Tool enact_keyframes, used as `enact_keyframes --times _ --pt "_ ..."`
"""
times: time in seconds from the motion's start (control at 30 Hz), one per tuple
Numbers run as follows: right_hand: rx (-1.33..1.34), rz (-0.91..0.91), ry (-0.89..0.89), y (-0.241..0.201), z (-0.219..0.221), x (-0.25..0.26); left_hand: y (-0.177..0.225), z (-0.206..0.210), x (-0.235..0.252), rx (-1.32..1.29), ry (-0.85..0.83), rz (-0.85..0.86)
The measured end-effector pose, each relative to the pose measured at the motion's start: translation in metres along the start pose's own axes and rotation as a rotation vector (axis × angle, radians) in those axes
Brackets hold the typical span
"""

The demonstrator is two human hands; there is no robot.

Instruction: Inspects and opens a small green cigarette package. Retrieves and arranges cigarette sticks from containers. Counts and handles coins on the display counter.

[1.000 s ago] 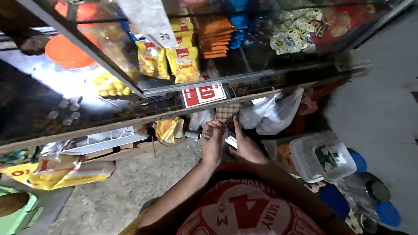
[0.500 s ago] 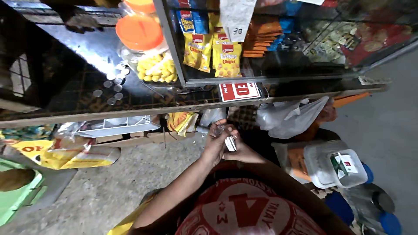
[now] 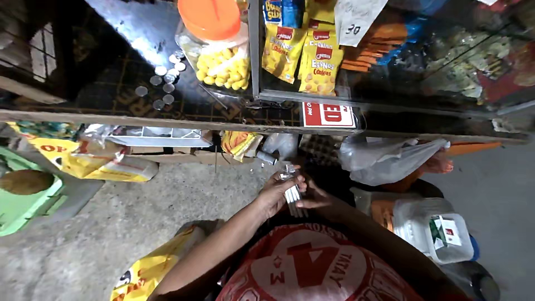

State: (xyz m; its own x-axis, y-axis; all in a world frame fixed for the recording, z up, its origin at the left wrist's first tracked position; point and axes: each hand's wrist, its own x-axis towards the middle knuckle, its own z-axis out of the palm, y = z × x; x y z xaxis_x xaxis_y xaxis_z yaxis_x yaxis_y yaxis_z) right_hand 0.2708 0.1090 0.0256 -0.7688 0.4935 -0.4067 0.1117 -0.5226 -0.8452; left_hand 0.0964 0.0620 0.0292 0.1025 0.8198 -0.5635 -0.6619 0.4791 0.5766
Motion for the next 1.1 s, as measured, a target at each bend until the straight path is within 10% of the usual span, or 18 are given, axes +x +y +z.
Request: enact_keyframes --times 0.3,0.7,1.1 --pt "-0.202 -0.059 0.008 -0.003 -0.022 0.009 -0.008 0.022 -0.006 -0.058 0.158 -0.070" --pt "-1.137 -1.173 0.023 -0.037 -0.029 0.063 0.009 0.045 0.001 -0.654 0.057 0.159" --pt "-1.159 -1.364 0.074 -0.089 -0.003 0.104 0.044 0.069 -0.022 -0.478 0.208 0.509"
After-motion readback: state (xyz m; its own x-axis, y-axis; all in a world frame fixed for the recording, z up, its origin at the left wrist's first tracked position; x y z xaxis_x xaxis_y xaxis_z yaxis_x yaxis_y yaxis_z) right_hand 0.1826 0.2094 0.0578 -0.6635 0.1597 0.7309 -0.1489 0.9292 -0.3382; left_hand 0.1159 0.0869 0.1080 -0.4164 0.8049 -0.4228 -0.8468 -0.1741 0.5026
